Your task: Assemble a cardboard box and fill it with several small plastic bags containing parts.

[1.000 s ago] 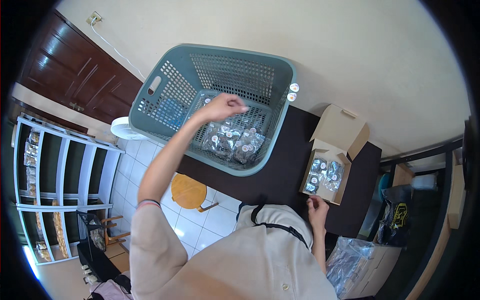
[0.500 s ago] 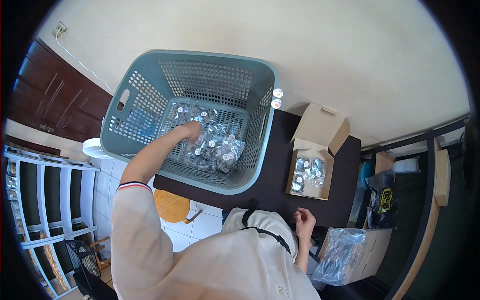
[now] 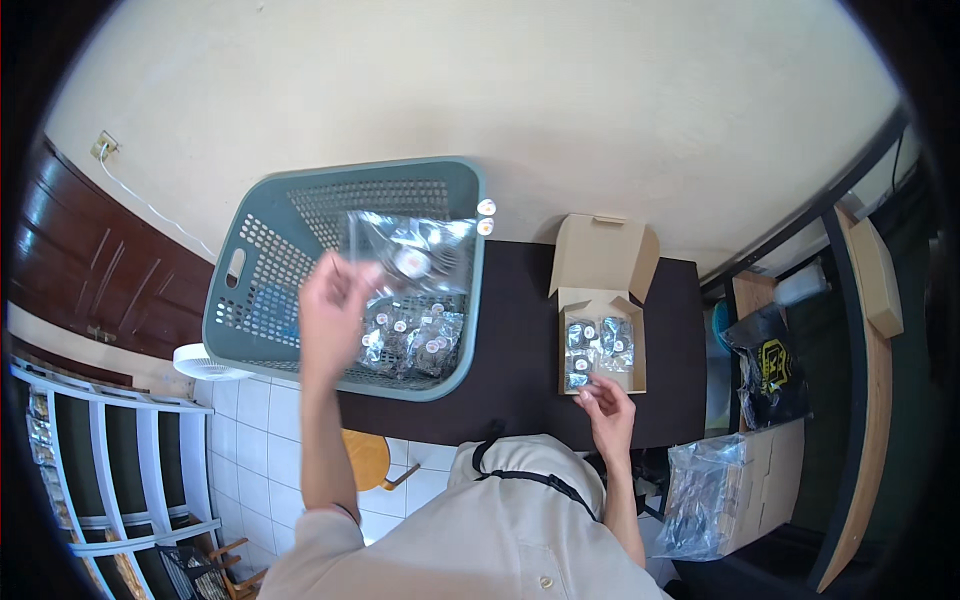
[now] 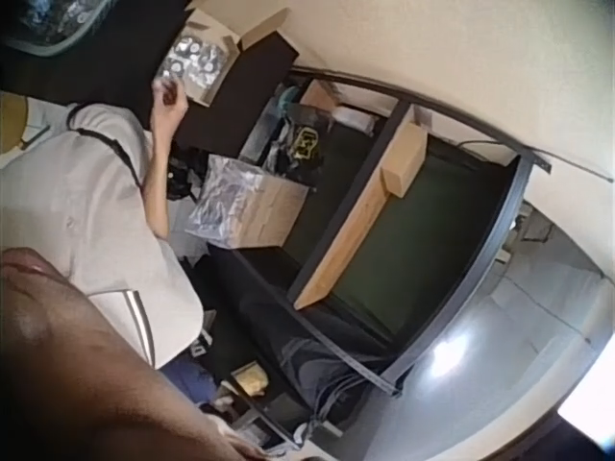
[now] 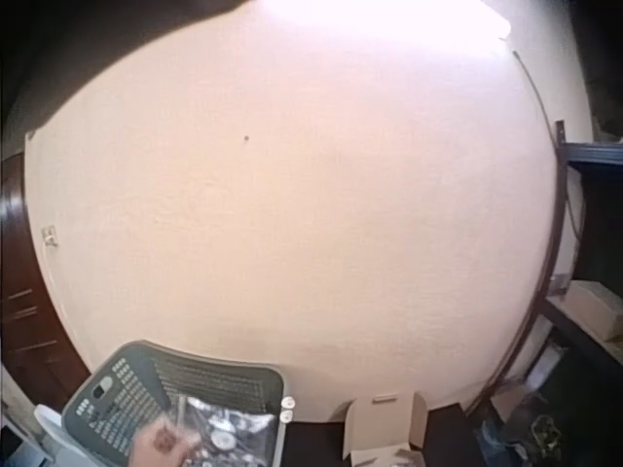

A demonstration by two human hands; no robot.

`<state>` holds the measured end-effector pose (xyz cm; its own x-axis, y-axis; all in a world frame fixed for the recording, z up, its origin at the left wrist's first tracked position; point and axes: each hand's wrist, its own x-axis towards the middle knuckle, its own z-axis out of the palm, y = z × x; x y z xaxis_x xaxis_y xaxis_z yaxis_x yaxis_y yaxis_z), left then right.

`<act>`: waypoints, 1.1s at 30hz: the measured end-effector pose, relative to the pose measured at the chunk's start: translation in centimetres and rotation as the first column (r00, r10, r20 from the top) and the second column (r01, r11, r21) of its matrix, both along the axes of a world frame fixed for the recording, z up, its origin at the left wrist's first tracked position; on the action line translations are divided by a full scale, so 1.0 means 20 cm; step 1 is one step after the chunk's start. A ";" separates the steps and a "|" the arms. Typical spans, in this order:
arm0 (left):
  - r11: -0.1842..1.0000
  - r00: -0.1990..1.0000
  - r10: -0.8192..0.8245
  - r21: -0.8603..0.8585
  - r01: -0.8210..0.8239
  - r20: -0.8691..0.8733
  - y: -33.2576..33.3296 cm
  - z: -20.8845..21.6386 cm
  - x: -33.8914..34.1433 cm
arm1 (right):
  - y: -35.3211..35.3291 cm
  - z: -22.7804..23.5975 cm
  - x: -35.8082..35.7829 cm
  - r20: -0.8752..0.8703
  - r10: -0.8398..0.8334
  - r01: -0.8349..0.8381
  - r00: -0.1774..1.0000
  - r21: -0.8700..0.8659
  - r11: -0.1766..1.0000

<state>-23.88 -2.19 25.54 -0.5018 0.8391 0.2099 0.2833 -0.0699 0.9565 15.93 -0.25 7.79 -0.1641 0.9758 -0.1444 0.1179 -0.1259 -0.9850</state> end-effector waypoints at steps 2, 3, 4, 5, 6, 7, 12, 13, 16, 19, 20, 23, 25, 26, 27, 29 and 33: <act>0.993 0.961 -0.113 0.049 0.104 0.251 -0.10 -0.02 0.34 | 0.03 0.19 -0.07 -0.404 0.065 -0.100 0.912 -0.066 0.993; 0.986 0.942 -0.153 0.104 0.127 0.297 -0.12 -0.08 0.49 | 0.05 0.28 -0.11 -0.598 0.117 -0.195 0.793 -0.067 0.978; 0.970 0.928 -0.228 0.146 0.192 0.294 -0.12 -0.15 0.58 | 0.06 0.32 -0.12 -0.684 0.154 -0.253 0.713 -0.045 0.966; 0.953 0.850 -0.301 0.112 0.281 0.431 -0.14 -0.22 0.65 | 0.07 0.35 -0.12 -0.757 0.186 -0.303 0.626 -0.017 0.953; 0.941 0.826 -0.333 0.112 0.318 0.455 -0.14 -0.26 0.72 | 0.10 0.37 -0.11 -0.761 0.216 -0.350 0.612 -0.016 0.937; 0.928 0.800 -0.363 0.111 0.355 0.478 -0.14 -0.30 0.78 | 0.10 0.42 -0.10 -0.773 0.210 -0.355 0.598 -0.021 0.935; 0.933 0.630 -0.280 0.051 0.356 0.724 -0.14 -0.45 0.96 | 0.06 0.23 0.09 -0.481 0.240 -0.348 0.843 -0.148 0.926; 0.946 0.495 -0.212 0.050 0.320 0.843 -0.14 -0.51 1.00 | 0.05 0.23 0.10 -0.483 0.248 -0.359 0.840 -0.151 0.921; 0.941 0.488 -0.215 0.045 0.336 0.846 -0.17 -0.66 1.11 | 0.01 0.18 0.13 -0.568 0.090 -0.218 0.818 -0.162 0.962; 0.950 0.550 -0.120 -0.064 0.304 0.826 -0.20 -0.73 1.22 | 0.02 0.17 0.17 -0.150 0.059 -0.087 0.987 -0.191 0.978; 0.950 0.650 -0.106 -0.117 0.289 0.752 -0.21 -0.74 1.25 | 0.04 0.15 0.21 -0.175 0.148 -0.184 0.973 -0.210 0.960; 0.951 0.680 -0.022 -0.194 0.240 0.733 -0.22 -0.77 1.30 | 0.06 0.15 0.28 -0.534 0.039 -0.310 0.845 -0.429 0.848; 0.929 0.687 0.061 -0.292 0.225 0.724 -0.21 -0.75 1.34 | 0.03 0.12 0.32 -0.550 0.076 -0.369 0.832 -0.446 0.816; 0.931 0.685 0.056 -0.286 0.226 0.727 -0.20 -0.76 1.35 | 0.03 0.07 0.34 -0.540 0.080 -0.376 0.838 -0.464 0.802; 0.922 0.692 0.011 -0.276 0.274 0.722 -0.19 -0.77 1.35 | 0.03 0.02 0.37 -0.528 0.083 -0.381 0.845 -0.485 0.787; 0.897 0.698 -0.076 -0.257 0.360 0.712 -0.18 -0.82 1.33 | 0.06 -0.05 0.42 -0.487 0.065 -0.319 0.871 -0.462 0.828; 0.852 0.727 -0.091 -0.325 0.412 0.681 -0.03 -0.98 1.34 | 0.20 -0.15 0.52 -0.273 0.045 -0.127 0.961 -0.289 0.949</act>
<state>2.97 -2.72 6.01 -0.1348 0.8688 -0.4765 -0.3493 0.4084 0.8433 26.34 3.73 4.82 -0.3168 0.8735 -0.3696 -0.1132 -0.4217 -0.8996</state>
